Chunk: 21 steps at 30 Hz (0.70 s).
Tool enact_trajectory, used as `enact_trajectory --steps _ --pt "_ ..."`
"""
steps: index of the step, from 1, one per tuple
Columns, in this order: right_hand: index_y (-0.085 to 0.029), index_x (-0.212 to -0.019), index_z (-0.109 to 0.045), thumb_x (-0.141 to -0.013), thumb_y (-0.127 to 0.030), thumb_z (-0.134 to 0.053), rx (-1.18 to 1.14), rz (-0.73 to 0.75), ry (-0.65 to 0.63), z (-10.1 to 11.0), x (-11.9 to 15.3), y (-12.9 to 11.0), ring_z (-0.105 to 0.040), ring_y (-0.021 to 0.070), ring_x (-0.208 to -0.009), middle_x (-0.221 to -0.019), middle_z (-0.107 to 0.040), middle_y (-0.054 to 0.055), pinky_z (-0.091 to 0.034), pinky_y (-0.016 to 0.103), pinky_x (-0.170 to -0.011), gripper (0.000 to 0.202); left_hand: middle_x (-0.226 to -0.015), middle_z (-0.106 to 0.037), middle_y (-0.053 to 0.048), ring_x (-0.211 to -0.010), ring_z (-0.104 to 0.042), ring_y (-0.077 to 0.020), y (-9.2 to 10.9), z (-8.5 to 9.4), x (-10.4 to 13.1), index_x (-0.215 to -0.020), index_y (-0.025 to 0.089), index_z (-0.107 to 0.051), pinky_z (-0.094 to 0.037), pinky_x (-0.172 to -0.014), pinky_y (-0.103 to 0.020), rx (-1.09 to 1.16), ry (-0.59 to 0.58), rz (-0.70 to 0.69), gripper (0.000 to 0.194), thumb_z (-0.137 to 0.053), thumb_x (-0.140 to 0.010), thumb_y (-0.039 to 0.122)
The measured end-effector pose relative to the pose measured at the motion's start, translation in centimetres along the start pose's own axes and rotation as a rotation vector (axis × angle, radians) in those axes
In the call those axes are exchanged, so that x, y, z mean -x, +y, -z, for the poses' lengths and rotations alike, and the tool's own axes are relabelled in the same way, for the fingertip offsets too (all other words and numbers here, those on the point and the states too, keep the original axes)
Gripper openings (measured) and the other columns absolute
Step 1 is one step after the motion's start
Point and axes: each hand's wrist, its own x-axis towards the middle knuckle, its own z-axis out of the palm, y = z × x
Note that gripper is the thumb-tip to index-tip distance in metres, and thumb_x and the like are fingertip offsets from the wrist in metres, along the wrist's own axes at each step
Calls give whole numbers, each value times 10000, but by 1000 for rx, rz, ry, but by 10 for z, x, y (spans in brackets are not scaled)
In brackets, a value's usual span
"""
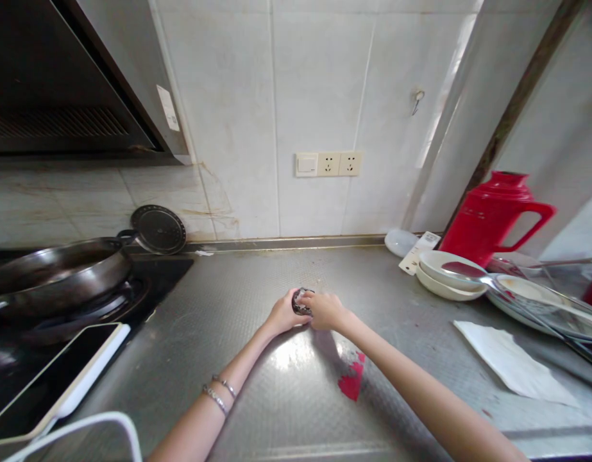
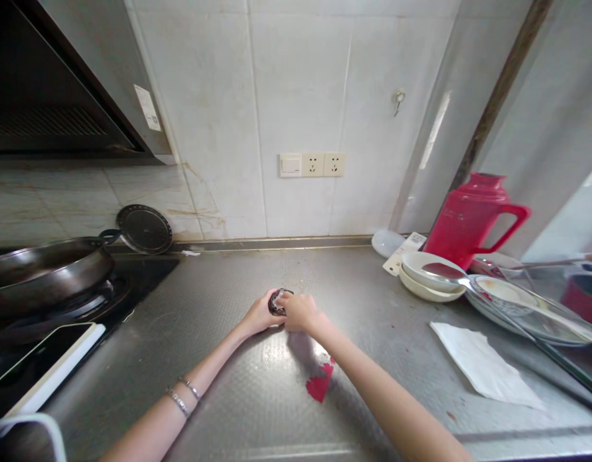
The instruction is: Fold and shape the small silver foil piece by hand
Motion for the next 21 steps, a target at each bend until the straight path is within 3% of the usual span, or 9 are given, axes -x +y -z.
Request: enact_trajectory --steps 5,12,16,21 --pt "-257 -1078 -614 -709 -228 -562 8 -14 -24 7 4 5 -654 273 -915 -1094 -635 81 -487 333 -698 374 -1059 -677 -80 -929 -639 -237 -1 -1 0 -1256 186 -477 -487 -778 -310 -32 -1 18 820 -808 -525 358" --pt "-211 -1069 -625 -676 -132 -545 -135 216 -117 10 -1 12 -637 228 -958 -1166 -618 71 -470 271 -721 409 -1021 -687 -58 -907 -645 -225 4 1 2 -1236 197 -482 -488 -759 -295 -49 -6 10 787 -801 -538 372" --pt "-308 -1209 -532 -704 -172 -569 -18 83 -17 2 -1 8 -644 246 -970 -1303 -542 44 -485 310 -716 524 -1063 -681 -68 -934 -642 -228 6 1 2 -1223 191 -490 -488 -793 -303 -22 -2 -4 773 -804 -534 347" --pt "-249 -1067 -598 -759 -139 -525 74 4 43 -4 3 10 -657 249 -919 -1115 -635 73 -472 306 -701 335 -1049 -682 -80 -921 -642 -251 3 0 3 -1233 195 -501 -487 -792 -330 -2 12 23 778 -805 -535 352"
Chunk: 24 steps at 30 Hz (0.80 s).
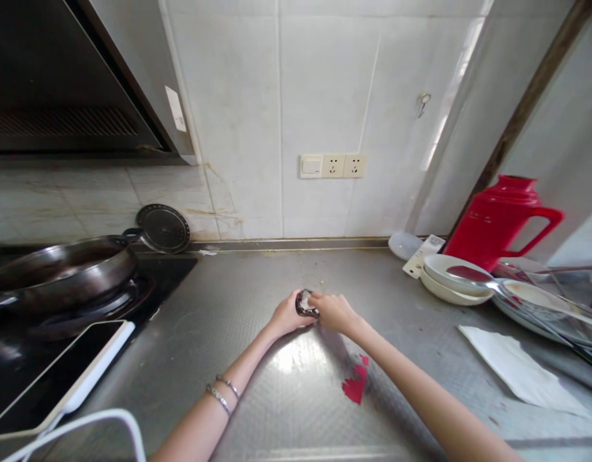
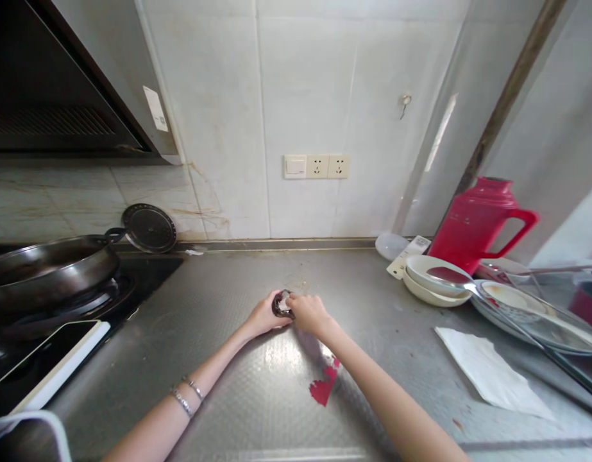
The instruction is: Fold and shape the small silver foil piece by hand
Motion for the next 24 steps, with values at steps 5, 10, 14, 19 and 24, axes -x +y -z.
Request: enact_trajectory --steps 5,10,14,19,24 --pt "-244 -1002 -630 -791 -229 -550 -110 74 2 2 3 9 -640 225 -935 -1068 -653 49 -435 260 -704 226 -1102 -660 -88 -991 -618 -271 -8 -2 -3 -1259 213 -489 -466 -850 -354 36 2 18 862 -837 -484 358" --pt "-234 -990 -647 -820 -212 -534 -145 158 -9 4 5 18 -636 202 -914 -1054 -666 43 -399 236 -692 206 -1177 -628 -111 -1072 -584 -289 -7 -2 -4 -1298 197 -459 -444 -915 -376 79 -31 7 944 -851 -463 402" --pt "-258 -1077 -612 -849 -172 -513 -136 222 15 4 10 23 -629 194 -952 -1106 -656 27 -397 234 -711 263 -1210 -621 -110 -1128 -566 -266 1 3 -2 -1260 180 -509 -415 -975 -370 203 -35 24 689 -708 -675 485" --pt "-275 -1086 -592 -904 -211 -478 -73 244 51 15 17 21 -633 184 -928 -1169 -628 13 -409 239 -685 224 -1226 -618 -123 -1176 -543 -251 11 10 -7 -1155 160 -591 -375 -1031 -362 498 164 91 514 -561 -791 523" --pt "-255 -1071 -580 -955 -176 -374 28 385 98 36 22 13 -594 162 -967 -1182 -608 17 -410 233 -680 250 -937 -705 -134 -915 -655 -253 29 24 -8 -942 117 -648 -488 -860 -396 1047 64 356 542 -508 -773 613"
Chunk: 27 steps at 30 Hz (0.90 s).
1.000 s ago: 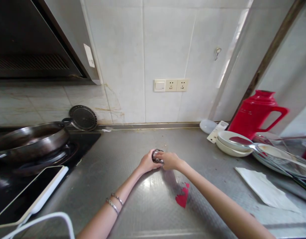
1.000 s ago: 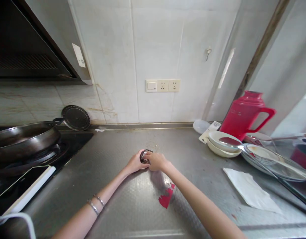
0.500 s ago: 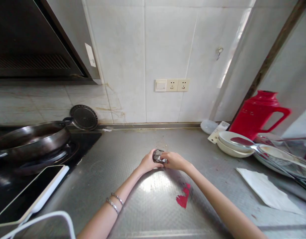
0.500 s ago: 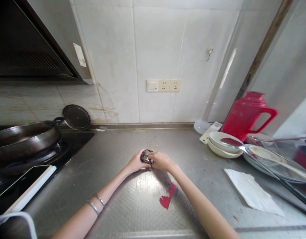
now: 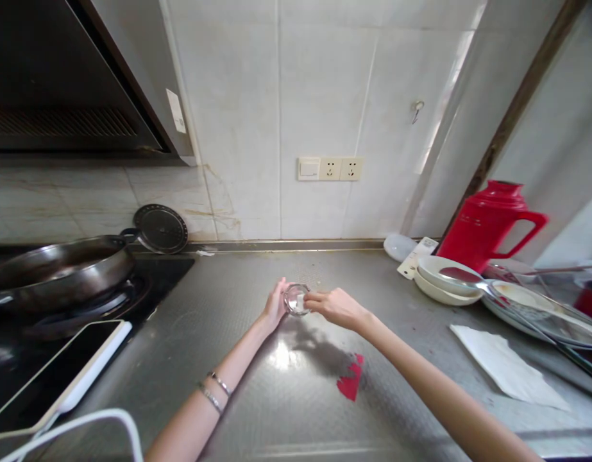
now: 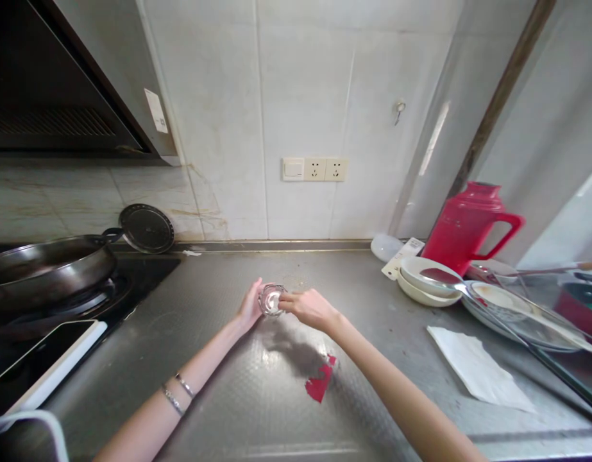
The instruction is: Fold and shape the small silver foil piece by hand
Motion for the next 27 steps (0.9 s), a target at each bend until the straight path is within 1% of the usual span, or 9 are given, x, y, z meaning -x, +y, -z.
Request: enact_trajectory --steps 2,4,10,13,18,21,23,25,27 --pt "-239 -1070 -573 -969 -189 -353 55 56 0 6 -3 -3 -580 161 -955 -1149 -613 33 -410 235 -673 247 -845 -709 -119 -797 -671 -265 9 -1 7 -933 125 -648 -515 -767 -450 109 -211 279 579 -490 -760 655" --pt "-219 -1057 -570 -982 -229 -343 106 87 3 10 -6 -6 -569 168 -945 -1119 -616 48 -412 240 -668 239 -781 -705 -98 -733 -677 -273 15 -2 14 -944 141 -642 -526 -688 -451 160 -296 373 579 -493 -749 666" --pt "-177 -991 -586 -979 -176 -318 216 133 -26 14 -14 -6 -572 167 -929 -1206 -572 77 -429 250 -667 269 -648 -670 -38 -522 -602 -161 13 -9 18 -843 133 -650 -529 -544 -338 158 -97 228 370 -578 -773 490" --pt "-205 -1105 -549 -951 -120 -345 250 114 -30 10 -12 -7 -597 156 -857 -1273 -543 79 -447 261 -656 269 -700 -685 -45 -552 -601 -145 10 -11 17 -840 131 -662 -508 -537 -287 149 -40 152 356 -575 -776 470" --pt "-339 -1349 -352 -818 8 -427 203 -18 -7 -5 -5 -17 -611 188 -945 -1434 -407 59 -489 267 -656 639 -782 -707 -67 -624 -619 -142 10 -14 19 -803 128 -659 -449 -542 -220 111 27 19 332 -626 -710 444" --pt "-360 -1388 -298 -766 -5 -443 43 -153 14 -21 -4 -30 -609 200 -994 -1461 -376 38 -507 279 -708 731 -767 -702 -72 -610 -611 -138 9 -18 22 -786 118 -655 -433 -532 -216 108 22 -15 351 -622 -694 455" --pt "-318 -1364 -359 -742 -55 -469 -134 -223 70 -33 -7 -41 -613 206 -999 -1437 -407 34 -512 289 -751 685 -738 -696 -69 -594 -603 -135 8 -19 23 -770 117 -649 -430 -532 -218 122 46 -43 352 -622 -683 458" --pt "-258 -1302 -441 -706 -85 -492 -345 -279 199 -44 -13 -54 -612 198 -991 -1396 -446 47 -510 275 -783 624 -716 -689 -60 -594 -604 -134 7 -19 23 -762 122 -642 -439 -552 -224 142 86 -71 343 -625 -675 453" --pt "-231 -1278 -455 -664 -84 -491 -542 -314 321 -53 -20 -66 -590 187 -1025 -1373 -457 59 -513 233 -754 632 -692 -680 -49 -588 -604 -134 6 -19 23 -762 123 -637 -448 -567 -231 162 119 -82 348 -620 -678 460"
